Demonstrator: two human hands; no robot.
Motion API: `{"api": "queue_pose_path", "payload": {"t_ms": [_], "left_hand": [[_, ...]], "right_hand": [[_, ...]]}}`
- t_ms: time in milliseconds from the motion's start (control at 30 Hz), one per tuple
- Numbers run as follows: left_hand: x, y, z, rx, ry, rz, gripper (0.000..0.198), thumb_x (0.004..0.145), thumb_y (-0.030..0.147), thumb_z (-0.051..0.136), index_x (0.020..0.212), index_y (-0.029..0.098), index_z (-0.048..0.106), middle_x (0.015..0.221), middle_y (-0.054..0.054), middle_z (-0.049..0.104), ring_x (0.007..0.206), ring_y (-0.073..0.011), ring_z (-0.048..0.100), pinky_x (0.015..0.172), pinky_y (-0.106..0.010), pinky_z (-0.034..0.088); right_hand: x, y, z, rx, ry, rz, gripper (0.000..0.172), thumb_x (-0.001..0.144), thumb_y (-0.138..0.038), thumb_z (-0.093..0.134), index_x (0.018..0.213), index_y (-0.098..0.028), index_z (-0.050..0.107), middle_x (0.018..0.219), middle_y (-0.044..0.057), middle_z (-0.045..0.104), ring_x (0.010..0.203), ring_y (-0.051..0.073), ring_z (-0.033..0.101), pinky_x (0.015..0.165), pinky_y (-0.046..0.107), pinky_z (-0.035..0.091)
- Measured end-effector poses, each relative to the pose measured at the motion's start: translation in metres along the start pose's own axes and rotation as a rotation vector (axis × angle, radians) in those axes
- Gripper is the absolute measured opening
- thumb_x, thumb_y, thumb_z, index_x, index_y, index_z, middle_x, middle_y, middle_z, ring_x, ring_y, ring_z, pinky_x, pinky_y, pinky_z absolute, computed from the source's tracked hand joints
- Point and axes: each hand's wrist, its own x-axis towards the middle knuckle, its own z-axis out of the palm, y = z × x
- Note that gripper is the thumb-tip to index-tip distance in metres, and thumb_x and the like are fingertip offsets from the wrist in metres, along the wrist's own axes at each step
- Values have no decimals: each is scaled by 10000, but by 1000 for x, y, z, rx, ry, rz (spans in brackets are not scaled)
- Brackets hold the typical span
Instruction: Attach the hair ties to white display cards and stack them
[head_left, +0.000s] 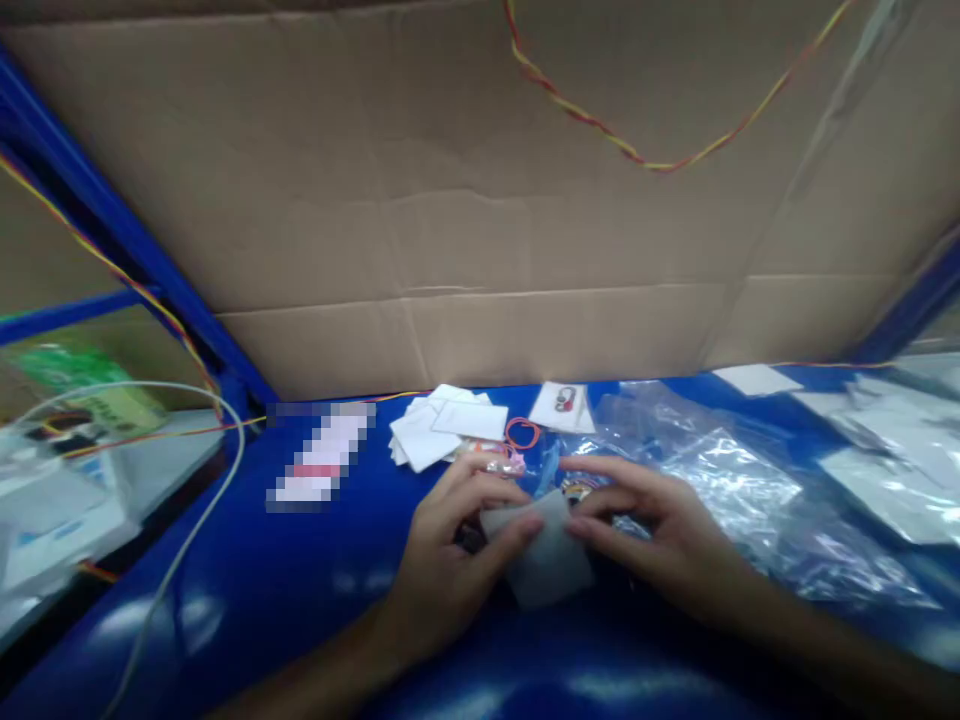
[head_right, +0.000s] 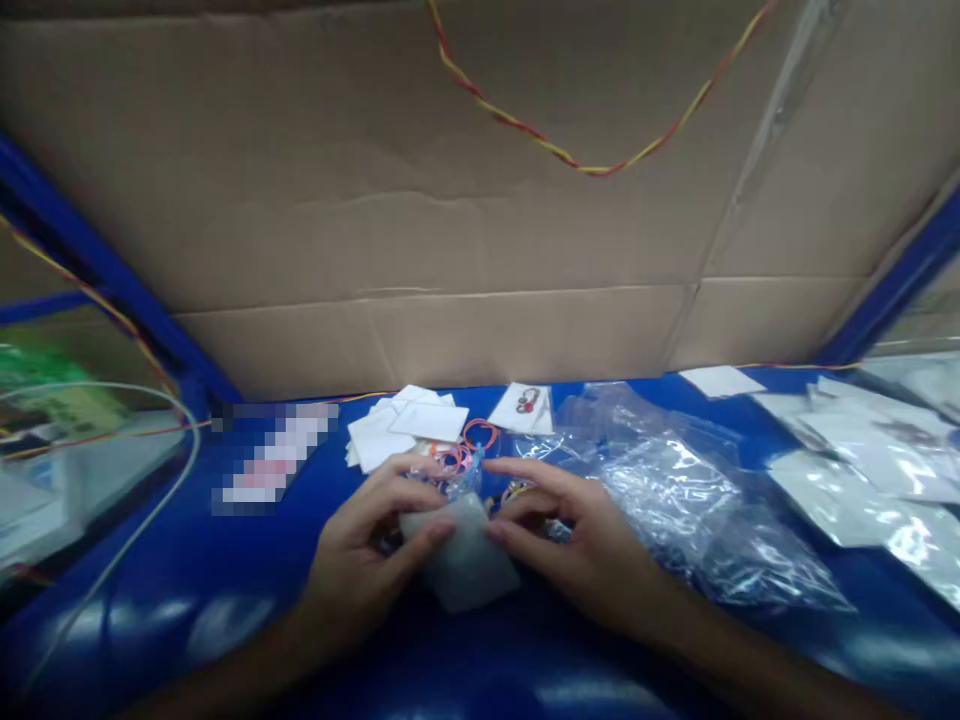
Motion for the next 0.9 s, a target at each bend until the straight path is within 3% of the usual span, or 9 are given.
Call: {"api": "queue_pose_path", "payload": {"t_ms": [67, 233, 333, 533, 767, 900], "left_hand": [[0, -1, 0, -17, 33, 11, 51, 893, 220, 760, 942, 233, 754, 1058, -65, 694, 989, -236, 669, 747, -283, 529], [2, 2, 0, -67, 11, 31, 82, 889, 192, 762, 961, 231, 754, 1070, -61, 733, 985, -240, 695, 830, -318, 548], [3, 6, -1, -116, -46, 58, 94, 880, 165, 771, 959, 214, 761, 986, -57, 777, 938, -230, 719, 857, -326, 553], [3, 7, -1, -136, -123, 149, 108, 858, 143, 796, 944, 202, 768, 974, -50, 771, 915, -199, 722, 827, -281, 549], [2, 7, -1, -74, -152, 225, 150, 882, 123, 746, 1015, 191, 724, 1026, -66, 727, 952, -192, 701, 861, -283, 542], [3, 9, -3, -54, -190, 264, 131, 878, 116, 720, 983, 191, 695, 1061, -81, 708, 976, -203, 697, 874, -300, 552]], "right_hand": [[0, 0, 0, 26, 18, 9, 420, 893, -303, 762, 1292, -249, 645, 847, 6, 816, 745, 194, 740, 723, 316, 606], [0, -3, -2, -13, -94, -25, 111, 922, -319, 731, 977, -241, 787, 950, 37, 810, 849, 215, 737, 742, 313, 593], [1, -5, -2, 54, -97, 18, 149, 925, -350, 737, 1014, -242, 787, 960, 34, 802, 873, 207, 727, 758, 297, 576], [4, -3, -2, 240, -120, 138, 278, 979, -451, 662, 1059, -218, 790, 755, -3, 718, 617, 121, 587, 595, 222, 484], [3, -4, -6, 166, -90, 118, 305, 971, -452, 680, 885, -204, 834, 751, 19, 745, 643, 135, 593, 628, 232, 472], [3, -7, -7, 156, -68, 104, 323, 976, -471, 659, 946, -210, 845, 714, 22, 725, 618, 147, 578, 603, 253, 482]]}}
